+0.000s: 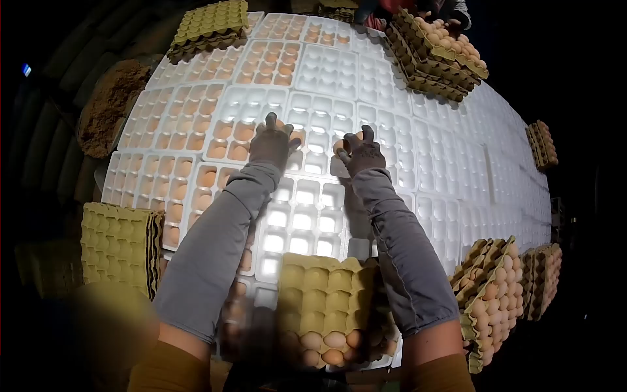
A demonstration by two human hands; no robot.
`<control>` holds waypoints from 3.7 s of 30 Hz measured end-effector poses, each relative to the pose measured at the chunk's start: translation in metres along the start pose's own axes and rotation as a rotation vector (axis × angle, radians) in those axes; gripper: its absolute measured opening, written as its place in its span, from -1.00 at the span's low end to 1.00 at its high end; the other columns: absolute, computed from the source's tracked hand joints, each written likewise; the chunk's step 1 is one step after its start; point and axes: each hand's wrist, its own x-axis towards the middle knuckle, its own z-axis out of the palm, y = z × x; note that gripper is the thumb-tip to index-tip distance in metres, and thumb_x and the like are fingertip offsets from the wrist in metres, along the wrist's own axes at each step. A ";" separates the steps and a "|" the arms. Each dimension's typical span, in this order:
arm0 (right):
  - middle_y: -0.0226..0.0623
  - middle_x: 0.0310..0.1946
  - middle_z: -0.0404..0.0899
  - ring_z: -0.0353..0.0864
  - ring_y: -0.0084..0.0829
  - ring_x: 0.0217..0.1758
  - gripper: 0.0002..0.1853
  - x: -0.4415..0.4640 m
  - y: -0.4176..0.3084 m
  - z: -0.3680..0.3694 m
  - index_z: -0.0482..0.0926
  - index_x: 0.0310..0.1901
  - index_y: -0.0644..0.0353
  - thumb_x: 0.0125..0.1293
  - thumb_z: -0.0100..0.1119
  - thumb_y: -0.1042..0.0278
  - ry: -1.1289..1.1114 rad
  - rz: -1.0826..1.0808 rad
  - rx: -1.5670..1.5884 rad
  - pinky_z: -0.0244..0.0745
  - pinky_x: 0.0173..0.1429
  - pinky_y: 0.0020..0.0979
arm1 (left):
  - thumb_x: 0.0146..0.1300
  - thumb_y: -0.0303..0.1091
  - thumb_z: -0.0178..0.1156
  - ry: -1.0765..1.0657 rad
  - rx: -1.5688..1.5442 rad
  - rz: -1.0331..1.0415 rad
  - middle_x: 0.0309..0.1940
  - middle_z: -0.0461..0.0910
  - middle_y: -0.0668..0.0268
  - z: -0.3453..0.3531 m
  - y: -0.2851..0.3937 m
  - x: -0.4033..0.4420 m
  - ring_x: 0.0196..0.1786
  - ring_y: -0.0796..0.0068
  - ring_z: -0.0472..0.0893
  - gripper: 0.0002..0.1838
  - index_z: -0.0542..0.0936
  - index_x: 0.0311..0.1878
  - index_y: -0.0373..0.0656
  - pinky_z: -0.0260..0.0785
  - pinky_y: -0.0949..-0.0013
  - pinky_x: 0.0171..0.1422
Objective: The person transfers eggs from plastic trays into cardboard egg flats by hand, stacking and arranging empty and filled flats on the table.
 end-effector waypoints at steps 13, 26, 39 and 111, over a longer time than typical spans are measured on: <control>-0.19 -0.03 0.53 0.56 -0.10 0.04 -0.46 0.000 -0.007 0.051 0.45 0.31 -0.10 0.28 0.13 0.51 0.293 -0.238 0.437 0.50 0.10 -0.12 | 0.31 -0.25 0.26 0.161 -0.696 0.238 0.14 0.43 0.01 0.036 0.027 -0.013 0.26 0.00 0.47 -0.41 0.39 0.41 0.09 0.38 0.04 0.30; -0.24 -0.07 0.59 0.63 -0.28 -0.08 -0.70 -0.282 0.033 -0.099 0.62 0.01 0.15 0.25 0.35 0.36 -0.307 -0.330 0.668 0.53 0.06 -0.28 | 0.36 -0.43 0.24 -0.132 -0.931 0.116 -0.17 0.61 0.27 -0.067 0.008 -0.210 -0.16 0.53 0.58 -0.66 0.63 0.19 -0.08 0.45 0.47 -0.05; -0.23 -0.11 0.56 0.58 -0.37 -0.02 -0.67 -0.361 0.020 -0.090 0.63 0.00 0.16 0.25 0.25 0.21 -0.566 0.219 1.337 0.48 0.13 -0.39 | 0.27 -0.23 0.30 -0.208 -0.109 0.630 0.07 0.58 0.22 -0.063 0.019 -0.394 0.29 0.13 0.47 -0.55 0.53 0.19 -0.15 0.29 0.00 0.44; -0.11 0.07 0.49 0.53 -0.11 0.08 -0.38 -0.136 -0.008 0.023 0.36 0.36 0.03 0.22 0.20 0.51 0.046 -0.263 0.572 0.44 0.19 -0.15 | 0.48 -0.16 0.00 -0.036 -0.308 0.253 0.38 0.26 -0.03 0.068 0.027 -0.136 0.49 -0.07 0.21 -0.33 0.04 0.58 0.12 -0.05 -0.08 0.58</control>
